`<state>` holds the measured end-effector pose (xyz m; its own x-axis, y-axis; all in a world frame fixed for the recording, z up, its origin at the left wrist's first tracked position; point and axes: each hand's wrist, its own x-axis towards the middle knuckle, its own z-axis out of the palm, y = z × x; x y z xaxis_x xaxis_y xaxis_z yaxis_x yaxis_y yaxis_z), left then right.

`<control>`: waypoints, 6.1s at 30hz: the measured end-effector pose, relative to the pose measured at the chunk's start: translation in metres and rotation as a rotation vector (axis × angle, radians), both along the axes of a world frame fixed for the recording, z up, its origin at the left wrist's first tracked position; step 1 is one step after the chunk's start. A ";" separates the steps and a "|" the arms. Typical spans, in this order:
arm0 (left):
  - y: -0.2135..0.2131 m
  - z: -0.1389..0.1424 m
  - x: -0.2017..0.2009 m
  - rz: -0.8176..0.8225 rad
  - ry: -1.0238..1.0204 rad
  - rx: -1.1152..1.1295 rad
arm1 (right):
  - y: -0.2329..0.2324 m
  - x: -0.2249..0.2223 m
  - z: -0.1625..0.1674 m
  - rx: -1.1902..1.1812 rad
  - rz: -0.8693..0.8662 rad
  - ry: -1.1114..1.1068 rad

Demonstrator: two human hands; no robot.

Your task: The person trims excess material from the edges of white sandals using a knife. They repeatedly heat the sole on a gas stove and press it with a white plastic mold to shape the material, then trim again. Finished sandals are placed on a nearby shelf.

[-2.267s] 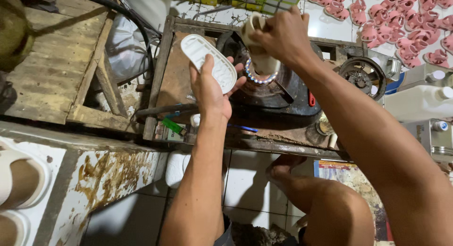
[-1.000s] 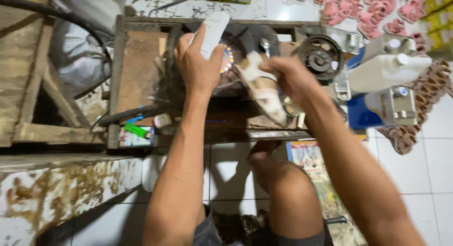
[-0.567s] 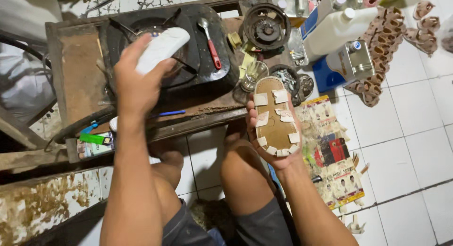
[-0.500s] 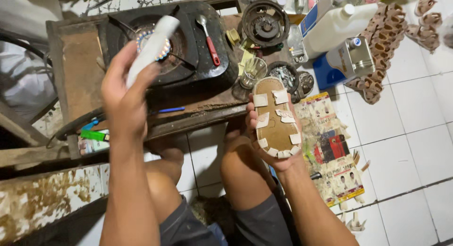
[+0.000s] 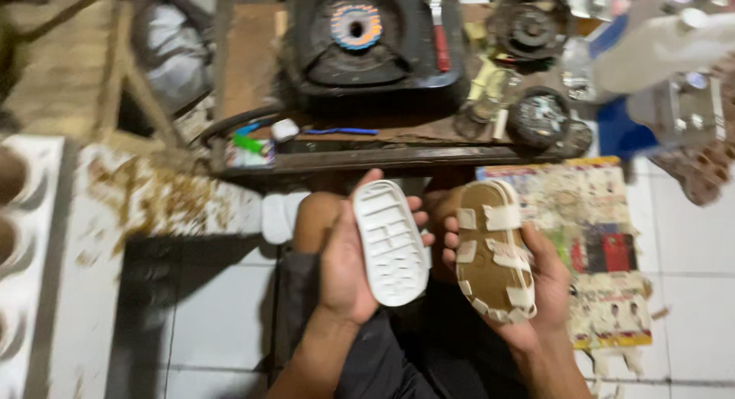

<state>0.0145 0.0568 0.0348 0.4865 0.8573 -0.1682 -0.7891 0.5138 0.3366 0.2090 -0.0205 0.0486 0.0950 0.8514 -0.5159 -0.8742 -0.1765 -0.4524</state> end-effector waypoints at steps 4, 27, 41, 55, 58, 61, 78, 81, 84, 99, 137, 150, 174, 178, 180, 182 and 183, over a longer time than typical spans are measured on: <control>-0.021 -0.003 -0.003 0.040 0.052 0.073 | -0.022 -0.025 0.018 0.170 0.105 -0.378; -0.054 -0.011 0.000 0.059 0.315 0.241 | -0.037 -0.076 0.000 0.268 0.057 -1.285; -0.070 -0.008 -0.003 0.154 0.431 0.458 | -0.055 -0.091 -0.002 0.336 -0.033 -1.366; -0.093 0.001 -0.015 0.094 0.474 0.558 | -0.077 -0.091 0.004 0.475 -0.059 -1.387; -0.094 0.002 -0.015 0.090 0.471 0.563 | -0.077 -0.089 0.003 0.502 -0.046 -1.379; -0.095 0.001 -0.016 0.101 0.487 0.573 | -0.077 -0.088 0.001 0.518 -0.032 -1.396; -0.098 -0.004 -0.015 0.106 0.478 0.545 | -0.077 -0.090 0.000 0.469 -0.028 -1.423; -0.098 -0.006 -0.015 0.104 0.475 0.556 | -0.079 -0.091 0.000 0.446 -0.022 -1.422; -0.099 -0.008 -0.016 0.102 0.449 0.554 | -0.079 -0.090 0.000 0.465 -0.020 -1.397; -0.106 -0.015 -0.024 0.141 0.376 0.587 | -0.077 -0.095 0.006 0.559 -0.001 -1.401; -0.104 0.017 -0.048 0.025 0.573 0.707 | -0.110 -0.067 -0.029 0.454 0.181 -1.045; -0.074 0.022 -0.066 -0.045 0.997 0.786 | -0.081 -0.057 -0.020 0.761 0.098 -1.239; -0.092 -0.003 -0.048 -0.735 0.208 0.090 | -0.072 0.042 0.022 1.651 0.715 -2.103; -0.101 -0.007 -0.049 -0.746 0.191 0.015 | -0.097 0.059 0.011 0.538 0.562 -1.993; -0.111 -0.009 -0.046 -0.714 0.131 -0.040 | -0.112 0.062 -0.002 0.276 0.514 -1.223; -0.124 -0.012 -0.038 -0.686 0.035 -0.122 | -0.131 0.058 -0.014 0.117 0.426 -0.741; -0.130 -0.014 -0.038 -0.680 0.013 -0.074 | -0.141 0.055 -0.018 0.093 0.373 -0.655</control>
